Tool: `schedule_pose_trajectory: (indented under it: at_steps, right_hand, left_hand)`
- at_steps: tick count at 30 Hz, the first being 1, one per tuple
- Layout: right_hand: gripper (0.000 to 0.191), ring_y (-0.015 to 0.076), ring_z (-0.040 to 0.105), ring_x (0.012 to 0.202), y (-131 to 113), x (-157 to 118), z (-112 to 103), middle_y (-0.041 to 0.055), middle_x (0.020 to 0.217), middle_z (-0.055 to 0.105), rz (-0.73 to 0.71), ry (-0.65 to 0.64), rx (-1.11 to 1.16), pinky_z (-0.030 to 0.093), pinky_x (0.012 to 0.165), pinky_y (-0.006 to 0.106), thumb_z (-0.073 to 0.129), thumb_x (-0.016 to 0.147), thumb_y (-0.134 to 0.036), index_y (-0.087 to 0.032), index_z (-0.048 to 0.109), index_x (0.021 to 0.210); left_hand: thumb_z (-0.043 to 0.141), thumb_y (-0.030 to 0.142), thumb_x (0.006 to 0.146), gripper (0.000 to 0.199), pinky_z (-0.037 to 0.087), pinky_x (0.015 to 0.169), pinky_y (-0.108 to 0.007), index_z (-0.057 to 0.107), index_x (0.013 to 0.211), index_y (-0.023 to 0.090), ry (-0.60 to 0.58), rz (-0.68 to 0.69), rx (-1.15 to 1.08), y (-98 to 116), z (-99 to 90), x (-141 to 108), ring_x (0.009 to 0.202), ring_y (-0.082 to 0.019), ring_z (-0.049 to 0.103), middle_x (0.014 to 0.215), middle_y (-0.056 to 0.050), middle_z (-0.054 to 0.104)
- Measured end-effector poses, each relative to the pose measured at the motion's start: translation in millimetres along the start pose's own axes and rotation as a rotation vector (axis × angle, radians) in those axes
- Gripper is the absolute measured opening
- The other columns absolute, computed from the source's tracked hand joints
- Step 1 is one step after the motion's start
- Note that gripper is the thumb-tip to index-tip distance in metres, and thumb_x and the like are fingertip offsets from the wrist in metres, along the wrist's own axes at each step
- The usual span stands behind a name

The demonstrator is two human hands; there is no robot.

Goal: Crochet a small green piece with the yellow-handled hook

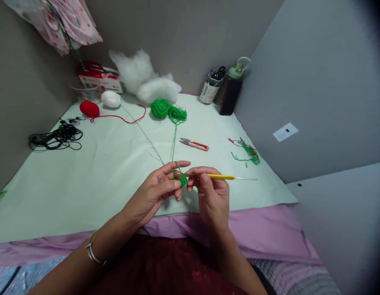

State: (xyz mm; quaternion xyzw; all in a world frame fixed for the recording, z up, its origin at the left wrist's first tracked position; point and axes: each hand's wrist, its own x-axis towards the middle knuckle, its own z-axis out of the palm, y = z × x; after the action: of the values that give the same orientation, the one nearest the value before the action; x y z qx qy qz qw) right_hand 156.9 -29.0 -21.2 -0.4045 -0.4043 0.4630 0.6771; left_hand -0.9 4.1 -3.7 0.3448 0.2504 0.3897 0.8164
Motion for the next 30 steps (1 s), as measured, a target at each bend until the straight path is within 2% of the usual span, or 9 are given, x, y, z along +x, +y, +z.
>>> schedule_pose_trajectory:
  at_steps: [14,17,21,25,30]
  right_hand:
    - [0.016,0.0154,0.065,0.067,0.5,-2.0,3.9,0.0013,0.076,0.074,0.03,-0.019,0.023,0.056,0.064,0.03,0.073,0.098,-0.039,-0.027,0.082,0.096]
    - [0.015,0.0146,0.067,0.069,0.7,-1.8,2.0,0.0012,0.079,0.075,0.004,-0.012,-0.021,0.055,0.067,0.029,0.072,0.099,-0.037,-0.028,0.083,0.098]
    - [0.017,0.0135,0.069,0.073,-1.1,0.7,-1.2,0.003,0.093,0.08,-0.016,0.025,-0.029,0.056,0.069,0.029,0.07,0.101,-0.037,-0.026,0.082,0.096]
    - [0.018,0.0134,0.068,0.072,-4.5,1.9,-3.1,0.0031,0.091,0.08,-0.072,0.09,-0.033,0.057,0.068,0.029,0.07,0.101,-0.037,-0.026,0.081,0.094]
    - [0.017,0.0145,0.07,0.074,-4.6,0.5,-5.6,0.0028,0.09,0.079,-0.129,-0.01,-0.038,0.058,0.068,0.029,0.068,0.103,-0.034,-0.025,0.081,0.095]
  left_hand:
    - [0.086,0.026,0.086,0.047,0.053,0.077,-0.028,0.07,0.129,0.017,0.067,0.048,0.066,-4.7,1.2,2.8,0.073,-0.013,0.065,0.091,-0.002,0.072]
    - [0.085,0.025,0.087,0.042,0.053,0.073,-0.026,0.074,0.127,0.018,0.101,0.06,0.057,-4.7,0.4,1.9,0.071,-0.011,0.064,0.092,-0.001,0.069]
    - [0.084,0.023,0.087,0.035,0.051,0.066,-0.023,0.078,0.121,0.019,0.128,0.046,0.061,-3.7,-0.5,1.1,0.067,-0.008,0.059,0.091,0.001,0.063]
    - [0.083,0.022,0.087,0.03,0.05,0.062,-0.021,0.08,0.116,0.019,0.127,0.036,0.046,-4.0,-1.9,1.1,0.064,-0.006,0.053,0.094,0.001,0.063]
    - [0.083,0.023,0.088,0.028,0.049,0.06,-0.02,0.081,0.116,0.021,0.112,0.028,0.038,-4.6,-2.7,-0.5,0.062,-0.005,0.053,0.094,0.001,0.062]
